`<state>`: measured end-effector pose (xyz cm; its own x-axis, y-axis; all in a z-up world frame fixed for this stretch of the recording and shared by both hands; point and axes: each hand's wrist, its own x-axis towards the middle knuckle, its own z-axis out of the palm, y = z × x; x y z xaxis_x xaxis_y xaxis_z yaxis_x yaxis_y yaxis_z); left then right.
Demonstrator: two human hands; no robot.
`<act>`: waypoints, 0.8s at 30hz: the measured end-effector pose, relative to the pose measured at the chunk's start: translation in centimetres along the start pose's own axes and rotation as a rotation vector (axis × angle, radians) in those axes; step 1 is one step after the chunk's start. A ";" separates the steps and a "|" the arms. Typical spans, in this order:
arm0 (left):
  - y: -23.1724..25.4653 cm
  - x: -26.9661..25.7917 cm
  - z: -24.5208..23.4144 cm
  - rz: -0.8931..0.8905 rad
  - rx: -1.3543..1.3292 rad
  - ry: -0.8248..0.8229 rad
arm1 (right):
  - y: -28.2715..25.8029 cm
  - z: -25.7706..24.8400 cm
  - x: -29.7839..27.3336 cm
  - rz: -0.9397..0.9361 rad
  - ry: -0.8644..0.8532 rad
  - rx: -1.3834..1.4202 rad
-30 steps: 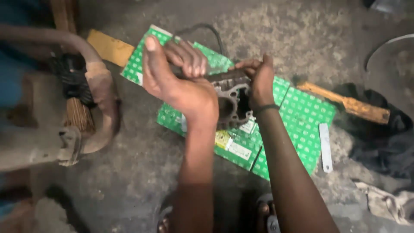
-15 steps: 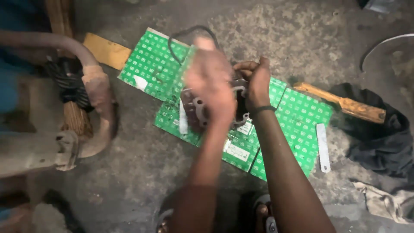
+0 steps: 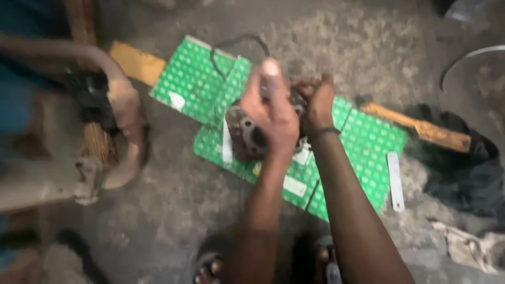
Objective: Cleaning a cylinder block component in a service bay.
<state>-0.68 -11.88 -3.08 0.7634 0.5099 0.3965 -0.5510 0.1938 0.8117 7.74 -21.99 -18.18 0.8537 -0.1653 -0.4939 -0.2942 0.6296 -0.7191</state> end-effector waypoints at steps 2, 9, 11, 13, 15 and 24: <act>2.7 0.7 -0.4 0.084 -0.171 0.026 | -1.1 1.1 -2.6 0.016 -0.031 -0.028; -1.7 0.1 1.0 -0.095 -0.204 0.074 | -0.8 -0.2 0.4 -0.042 -0.035 0.033; 0.0 1.1 0.6 -0.032 -0.265 0.123 | 0.1 0.0 0.9 -0.097 -0.040 -0.035; 1.9 1.3 0.3 0.012 -0.322 0.183 | -0.2 -0.1 -0.3 -0.142 -0.029 -0.113; 4.7 2.2 -0.2 0.088 -0.611 0.160 | -1.9 1.7 -3.1 -0.001 -0.030 -0.071; 2.4 -0.5 -0.1 0.008 0.011 0.199 | -1.4 1.6 -3.4 -0.077 -0.037 -0.066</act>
<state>-2.45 -11.59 -1.36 0.6766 0.6675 0.3109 -0.5520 0.1805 0.8141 5.93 -21.12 -14.67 0.8899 -0.1823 -0.4182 -0.2536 0.5644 -0.7856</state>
